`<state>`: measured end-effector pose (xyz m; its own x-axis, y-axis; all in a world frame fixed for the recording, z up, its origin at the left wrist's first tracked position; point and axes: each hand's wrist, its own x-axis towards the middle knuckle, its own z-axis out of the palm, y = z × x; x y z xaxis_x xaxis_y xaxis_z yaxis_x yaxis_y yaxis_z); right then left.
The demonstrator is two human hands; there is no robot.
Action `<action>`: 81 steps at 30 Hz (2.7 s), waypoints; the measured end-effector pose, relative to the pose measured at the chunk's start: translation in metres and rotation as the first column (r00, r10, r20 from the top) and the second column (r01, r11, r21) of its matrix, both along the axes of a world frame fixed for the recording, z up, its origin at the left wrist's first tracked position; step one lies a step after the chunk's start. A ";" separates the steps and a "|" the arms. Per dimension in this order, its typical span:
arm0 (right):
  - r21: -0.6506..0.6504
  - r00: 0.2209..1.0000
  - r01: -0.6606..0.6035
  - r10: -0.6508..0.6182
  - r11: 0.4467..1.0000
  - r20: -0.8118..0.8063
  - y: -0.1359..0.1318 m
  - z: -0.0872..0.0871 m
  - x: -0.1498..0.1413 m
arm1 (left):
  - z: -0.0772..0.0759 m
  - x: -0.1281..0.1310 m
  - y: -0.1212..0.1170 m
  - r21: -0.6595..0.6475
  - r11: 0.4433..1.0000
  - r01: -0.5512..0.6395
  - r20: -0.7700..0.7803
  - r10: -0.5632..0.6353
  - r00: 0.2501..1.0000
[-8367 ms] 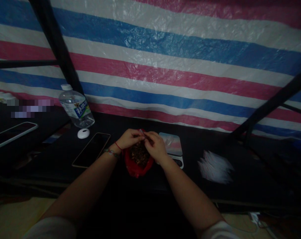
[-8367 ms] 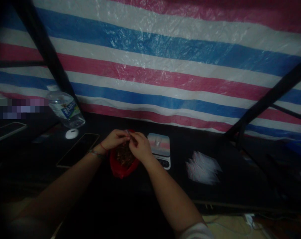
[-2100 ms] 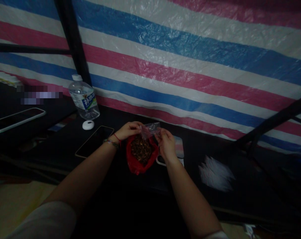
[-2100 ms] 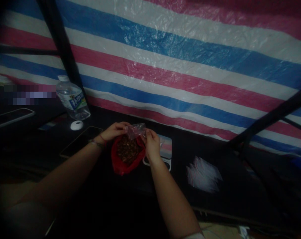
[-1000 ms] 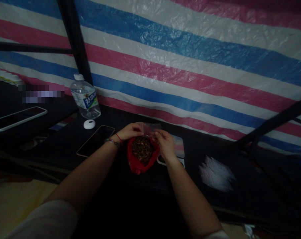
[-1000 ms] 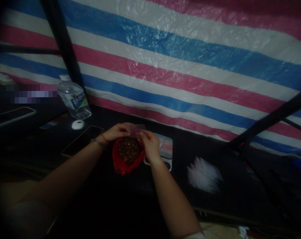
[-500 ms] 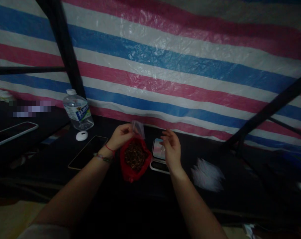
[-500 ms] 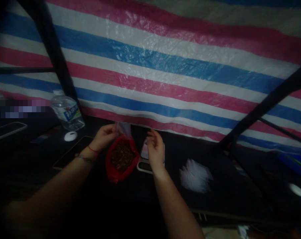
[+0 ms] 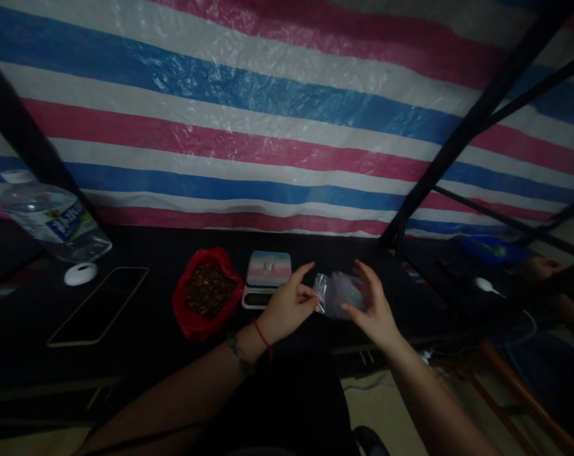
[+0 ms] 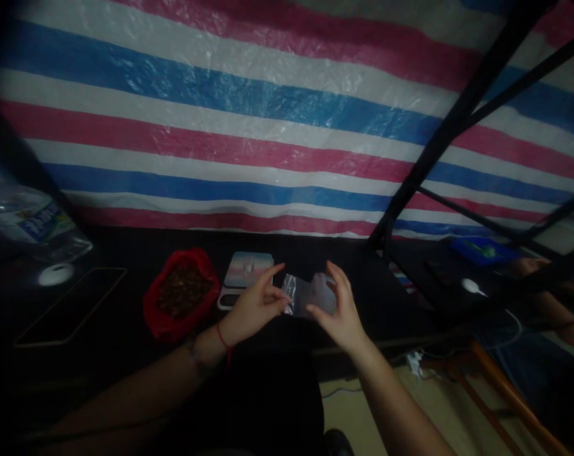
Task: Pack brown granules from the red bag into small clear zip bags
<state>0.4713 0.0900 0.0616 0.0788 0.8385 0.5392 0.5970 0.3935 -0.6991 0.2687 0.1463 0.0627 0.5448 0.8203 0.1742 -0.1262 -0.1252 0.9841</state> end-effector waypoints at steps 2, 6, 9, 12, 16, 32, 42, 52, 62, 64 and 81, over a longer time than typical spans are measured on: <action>0.033 0.937 -0.002 -0.009 0.999 0.348 -0.016 0.003 0.011 | -0.006 0.022 -0.001 -0.019 0.999 0.048 0.008 -0.047 0.999; -0.011 0.829 -0.013 0.017 1.000 0.559 -0.019 -0.003 0.033 | -0.012 0.061 -0.001 0.032 0.996 0.082 0.009 -0.083 0.997; -0.056 0.819 -0.020 0.048 0.998 0.571 0.001 -0.010 0.064 | -0.020 0.080 0.002 0.075 0.997 0.022 -0.065 -0.017 0.998; -0.068 0.822 0.012 0.029 0.998 0.569 0.025 -0.010 0.099 | -0.035 0.089 0.008 0.057 0.998 -0.036 -0.158 0.045 0.986; 0.005 0.763 0.198 -0.157 0.980 0.628 0.045 -0.012 0.128 | -0.051 0.088 0.011 0.263 0.963 -0.068 -0.353 0.161 0.922; -0.422 0.782 -0.004 0.266 0.906 0.563 0.043 -0.062 0.094 | -0.071 0.101 0.019 0.416 0.904 0.098 -0.635 0.212 0.743; -0.373 0.796 -0.071 0.278 0.925 0.537 -0.005 -0.067 0.068 | -0.062 0.088 0.033 0.377 0.830 0.412 -0.724 -0.013 0.689; -0.341 0.795 0.094 0.136 0.936 0.592 -0.025 -0.083 0.040 | -0.028 0.098 0.046 0.115 0.956 0.269 -0.820 -0.062 0.569; -0.359 0.775 0.100 0.153 0.928 0.613 -0.025 -0.088 0.035 | -0.043 0.095 0.038 0.080 0.986 0.149 -0.729 -0.044 0.683; -0.363 0.793 0.079 0.162 0.928 0.588 -0.024 -0.088 0.035 | -0.044 0.096 0.038 0.076 0.989 0.125 -0.734 -0.030 0.678; -0.317 0.839 0.026 0.152 0.948 0.523 -0.018 -0.087 0.037 | -0.045 0.084 0.028 0.097 0.993 0.069 -0.669 0.013 0.743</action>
